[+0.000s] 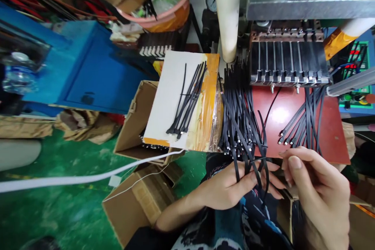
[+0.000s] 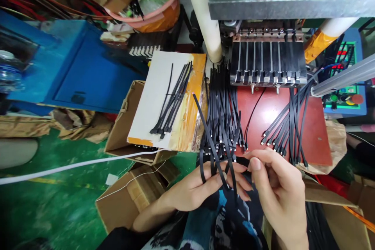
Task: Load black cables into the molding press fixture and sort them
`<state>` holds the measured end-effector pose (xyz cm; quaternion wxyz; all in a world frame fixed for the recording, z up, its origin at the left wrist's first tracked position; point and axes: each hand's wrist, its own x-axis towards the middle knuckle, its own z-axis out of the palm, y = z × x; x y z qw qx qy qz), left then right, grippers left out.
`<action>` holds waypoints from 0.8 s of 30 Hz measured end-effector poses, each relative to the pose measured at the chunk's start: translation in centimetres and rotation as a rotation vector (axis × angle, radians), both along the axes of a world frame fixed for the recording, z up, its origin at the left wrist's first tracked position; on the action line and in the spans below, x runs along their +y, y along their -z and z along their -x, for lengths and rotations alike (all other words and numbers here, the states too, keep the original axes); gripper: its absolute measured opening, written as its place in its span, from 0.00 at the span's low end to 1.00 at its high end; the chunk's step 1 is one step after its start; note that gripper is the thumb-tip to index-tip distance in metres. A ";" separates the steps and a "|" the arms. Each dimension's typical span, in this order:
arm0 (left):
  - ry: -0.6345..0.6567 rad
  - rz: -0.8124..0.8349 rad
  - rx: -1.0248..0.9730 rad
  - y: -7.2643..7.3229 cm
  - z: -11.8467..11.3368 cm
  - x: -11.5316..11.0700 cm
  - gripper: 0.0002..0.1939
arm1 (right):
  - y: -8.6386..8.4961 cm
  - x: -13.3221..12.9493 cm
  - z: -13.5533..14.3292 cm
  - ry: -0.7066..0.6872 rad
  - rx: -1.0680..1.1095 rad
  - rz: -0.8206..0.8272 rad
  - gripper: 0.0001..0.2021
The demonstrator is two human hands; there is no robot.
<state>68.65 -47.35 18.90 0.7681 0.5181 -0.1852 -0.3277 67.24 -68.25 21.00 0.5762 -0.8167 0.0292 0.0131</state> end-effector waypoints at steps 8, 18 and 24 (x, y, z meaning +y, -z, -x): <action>0.008 0.042 0.169 0.1 0.5 0.3 0.24 | -0.1 0.7 -0.5 -0.056 0.066 -0.060 0.04; 0.000 -0.151 0.015 -0.5 0.0 0.8 0.26 | 0.6 0.3 -0.8 -0.302 0.255 -0.183 0.07; 0.013 -0.109 0.001 -0.3 0.0 0.8 0.23 | 0.2 1.1 -1.0 -0.292 0.429 -0.383 0.13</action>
